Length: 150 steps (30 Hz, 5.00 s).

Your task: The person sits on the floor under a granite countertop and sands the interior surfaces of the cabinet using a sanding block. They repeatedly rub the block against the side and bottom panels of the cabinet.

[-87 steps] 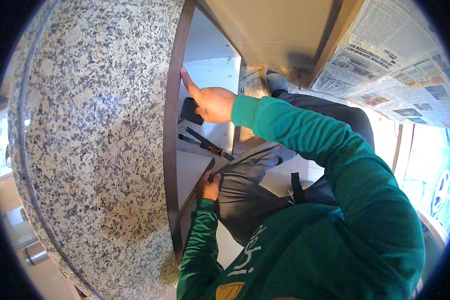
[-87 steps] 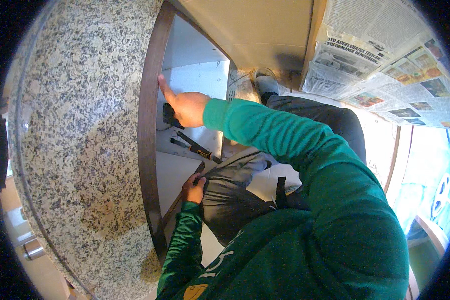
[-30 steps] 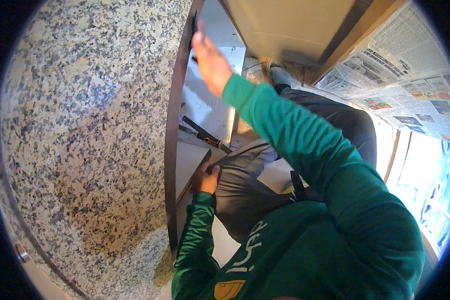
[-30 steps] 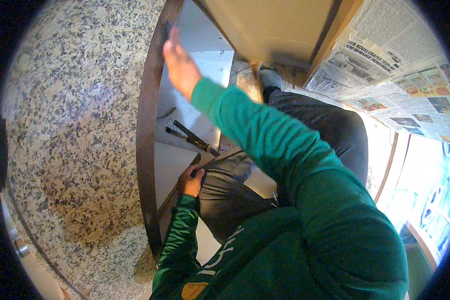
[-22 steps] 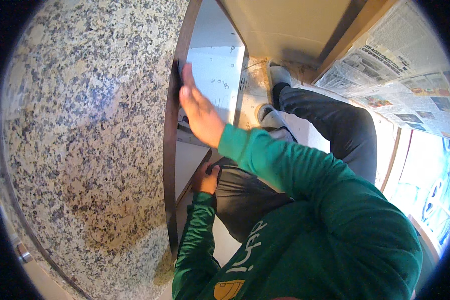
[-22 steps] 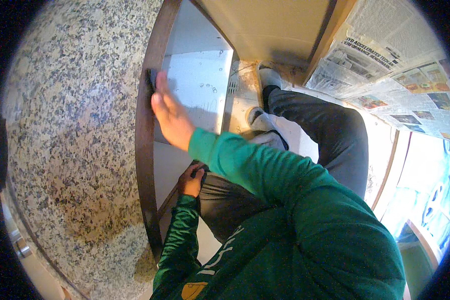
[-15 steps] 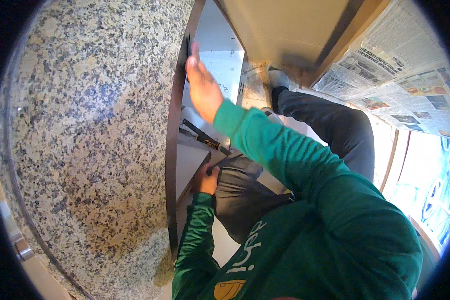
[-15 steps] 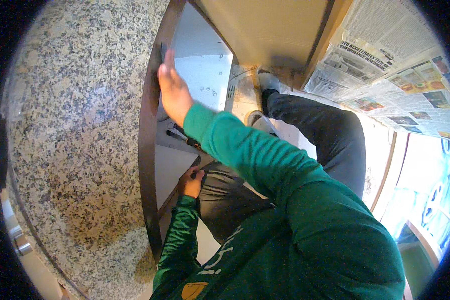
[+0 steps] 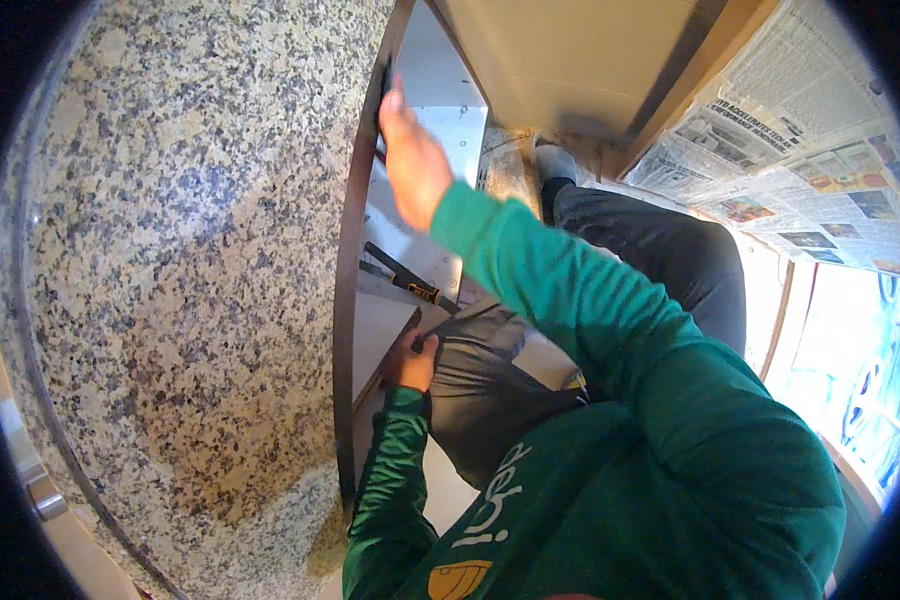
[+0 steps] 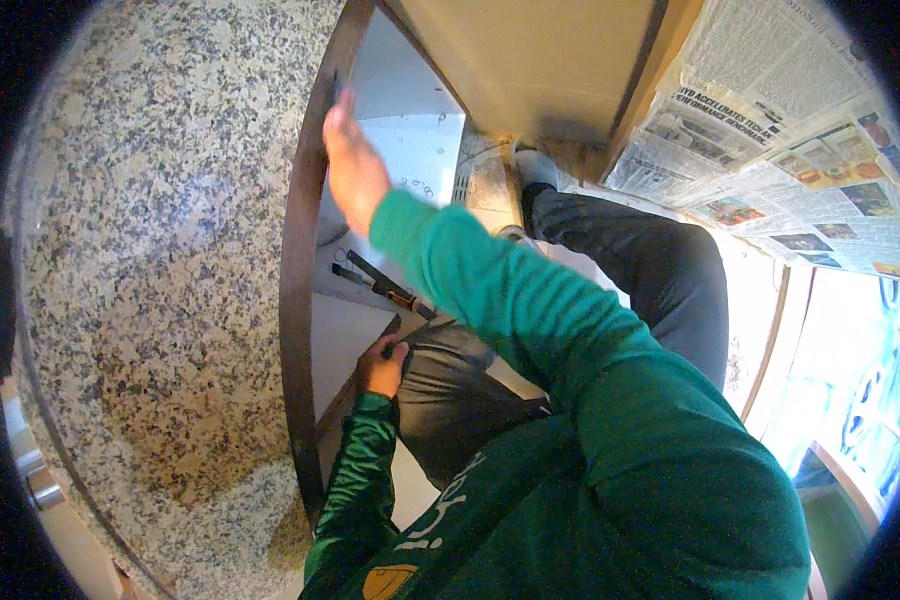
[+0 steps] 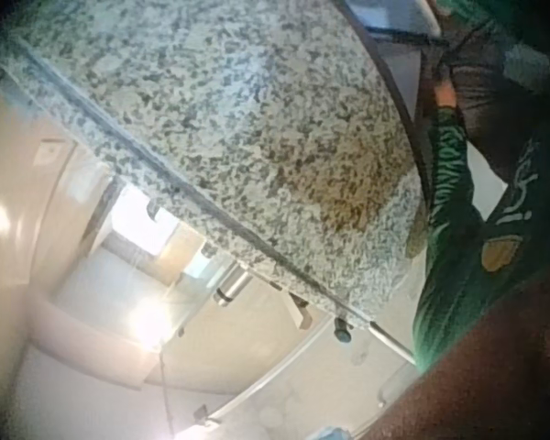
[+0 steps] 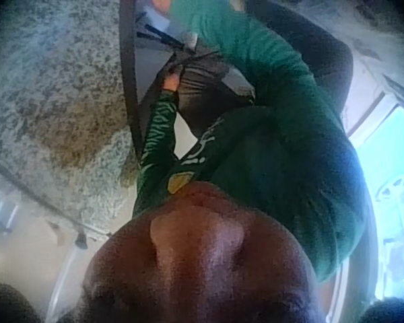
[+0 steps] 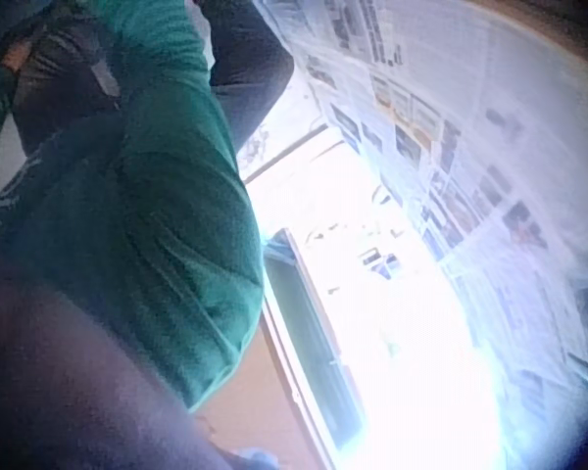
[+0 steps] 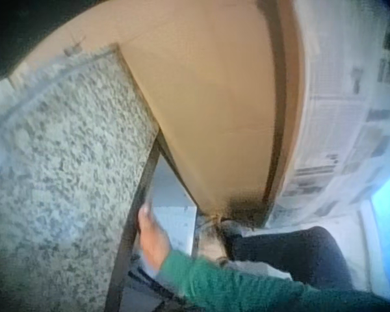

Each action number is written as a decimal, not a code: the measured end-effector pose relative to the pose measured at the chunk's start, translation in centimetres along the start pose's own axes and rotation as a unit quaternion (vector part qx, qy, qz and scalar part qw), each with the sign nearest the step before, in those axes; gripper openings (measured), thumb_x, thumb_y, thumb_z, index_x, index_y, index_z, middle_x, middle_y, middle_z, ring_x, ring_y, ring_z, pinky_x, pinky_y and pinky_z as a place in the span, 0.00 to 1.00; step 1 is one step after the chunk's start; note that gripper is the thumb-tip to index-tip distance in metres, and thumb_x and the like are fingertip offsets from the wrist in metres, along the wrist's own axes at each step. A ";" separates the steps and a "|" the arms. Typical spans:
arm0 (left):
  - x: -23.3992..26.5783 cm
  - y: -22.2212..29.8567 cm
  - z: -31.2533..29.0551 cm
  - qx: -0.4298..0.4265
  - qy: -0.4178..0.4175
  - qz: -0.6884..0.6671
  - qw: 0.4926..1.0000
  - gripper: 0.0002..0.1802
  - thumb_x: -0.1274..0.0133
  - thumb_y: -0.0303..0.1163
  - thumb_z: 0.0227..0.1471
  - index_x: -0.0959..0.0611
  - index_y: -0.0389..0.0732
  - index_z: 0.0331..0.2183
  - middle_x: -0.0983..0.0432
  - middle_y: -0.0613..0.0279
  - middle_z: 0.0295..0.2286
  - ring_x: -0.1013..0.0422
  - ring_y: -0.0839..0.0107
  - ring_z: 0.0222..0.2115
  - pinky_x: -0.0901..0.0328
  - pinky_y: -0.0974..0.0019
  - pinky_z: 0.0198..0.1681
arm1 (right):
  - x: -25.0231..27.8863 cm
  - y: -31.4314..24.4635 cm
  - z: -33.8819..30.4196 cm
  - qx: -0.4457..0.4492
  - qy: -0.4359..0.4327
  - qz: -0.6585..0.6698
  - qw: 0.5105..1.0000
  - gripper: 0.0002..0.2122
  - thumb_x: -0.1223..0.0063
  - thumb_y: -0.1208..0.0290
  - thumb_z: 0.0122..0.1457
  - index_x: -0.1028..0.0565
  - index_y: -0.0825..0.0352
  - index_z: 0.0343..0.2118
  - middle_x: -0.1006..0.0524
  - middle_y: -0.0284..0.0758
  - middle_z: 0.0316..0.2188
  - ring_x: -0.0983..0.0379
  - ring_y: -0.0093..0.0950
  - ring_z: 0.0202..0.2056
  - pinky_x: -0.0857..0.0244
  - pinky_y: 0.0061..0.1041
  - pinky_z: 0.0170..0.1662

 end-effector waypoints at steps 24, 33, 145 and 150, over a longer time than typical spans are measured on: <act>-0.4 -0.7 -0.2 -0.017 0.011 -0.049 0.999 0.22 0.43 0.46 0.51 0.17 0.42 0.43 0.21 0.48 0.42 0.27 0.50 0.46 0.34 0.56 0.50 | 3.5 0.5 6.3 -0.088 0.021 0.022 0.996 0.39 0.72 0.37 0.66 0.56 0.64 0.69 0.51 0.41 0.70 0.59 0.35 0.70 0.63 0.36 0.69; 0.4 0.5 -0.3 -0.024 0.003 -0.033 0.999 0.26 0.43 0.48 0.51 0.19 0.40 0.45 0.22 0.46 0.44 0.27 0.50 0.47 0.34 0.55 0.50 | 0.1 2.4 -2.0 -0.007 -0.015 0.035 0.999 0.39 0.73 0.38 0.66 0.53 0.66 0.69 0.52 0.44 0.69 0.57 0.36 0.69 0.59 0.28 0.67; -1.0 -1.6 0.0 0.000 -0.001 -0.063 0.998 0.26 0.44 0.51 0.50 0.18 0.41 0.45 0.22 0.48 0.43 0.27 0.49 0.46 0.34 0.55 0.50 | -2.0 -0.3 -4.5 -0.004 0.011 -0.042 0.999 0.31 0.74 0.52 0.72 0.50 0.75 0.66 0.39 0.49 0.63 0.46 0.39 0.65 0.54 0.29 0.66; -1.7 -1.7 0.7 0.012 -0.018 -0.055 0.998 0.25 0.44 0.50 0.51 0.18 0.42 0.44 0.21 0.49 0.42 0.26 0.51 0.45 0.33 0.55 0.49 | -2.3 -0.5 -5.7 -0.010 0.039 -0.048 0.998 0.28 0.76 0.52 0.72 0.43 0.71 0.65 0.36 0.44 0.62 0.43 0.34 0.63 0.54 0.29 0.66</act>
Point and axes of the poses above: each hand's wrist, its own z-axis towards the middle knuckle, its own x-axis out of the back of the hand, y = z × x, the point moved 6 cm from there along z, towards the middle knuckle
